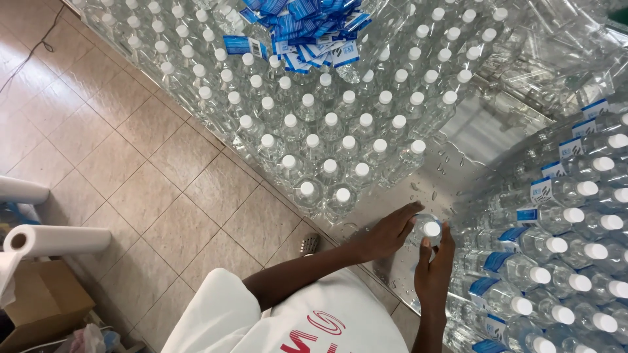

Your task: Manually applying blue plastic seals to the caps of clear plastic water bottles on a production line table.

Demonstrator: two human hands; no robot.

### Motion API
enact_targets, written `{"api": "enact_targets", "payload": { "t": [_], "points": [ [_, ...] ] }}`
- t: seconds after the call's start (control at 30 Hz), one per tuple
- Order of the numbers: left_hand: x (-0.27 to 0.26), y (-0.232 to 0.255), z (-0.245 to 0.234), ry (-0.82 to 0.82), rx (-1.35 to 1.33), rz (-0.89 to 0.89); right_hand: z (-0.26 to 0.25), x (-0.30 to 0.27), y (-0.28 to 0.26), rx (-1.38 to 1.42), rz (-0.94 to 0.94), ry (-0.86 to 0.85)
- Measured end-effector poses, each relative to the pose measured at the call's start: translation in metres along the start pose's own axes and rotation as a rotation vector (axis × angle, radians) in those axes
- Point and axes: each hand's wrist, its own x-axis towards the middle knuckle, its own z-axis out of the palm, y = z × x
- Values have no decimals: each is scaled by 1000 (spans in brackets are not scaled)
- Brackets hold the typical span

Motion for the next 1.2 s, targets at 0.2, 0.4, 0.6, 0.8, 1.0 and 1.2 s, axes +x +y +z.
{"api": "enact_targets", "payload": {
  "t": [0.2, 0.4, 0.6, 0.8, 1.0, 1.2],
  "points": [
    [-8, 4, -4, -27, -78, -31, 4, -1, 6, 37, -26, -22],
    [-1, 11, -6, -37, -73, -131, 2, 2, 3, -11, 0, -11],
    [-7, 15, -5, -8, -47, -99, 3, -3, -1, -31, 19, -25],
    [-8, 15, -8, -18, -73, -127, 5, -3, 0, -14, 64, -52],
    [-14, 3, -6, -49, -130, -132, 10, 0, 13, 15, 155, -41],
    [-18, -3, -7, -45, -170, 9, 18, -12, 44, 109, -14, 26]
  ]
}}
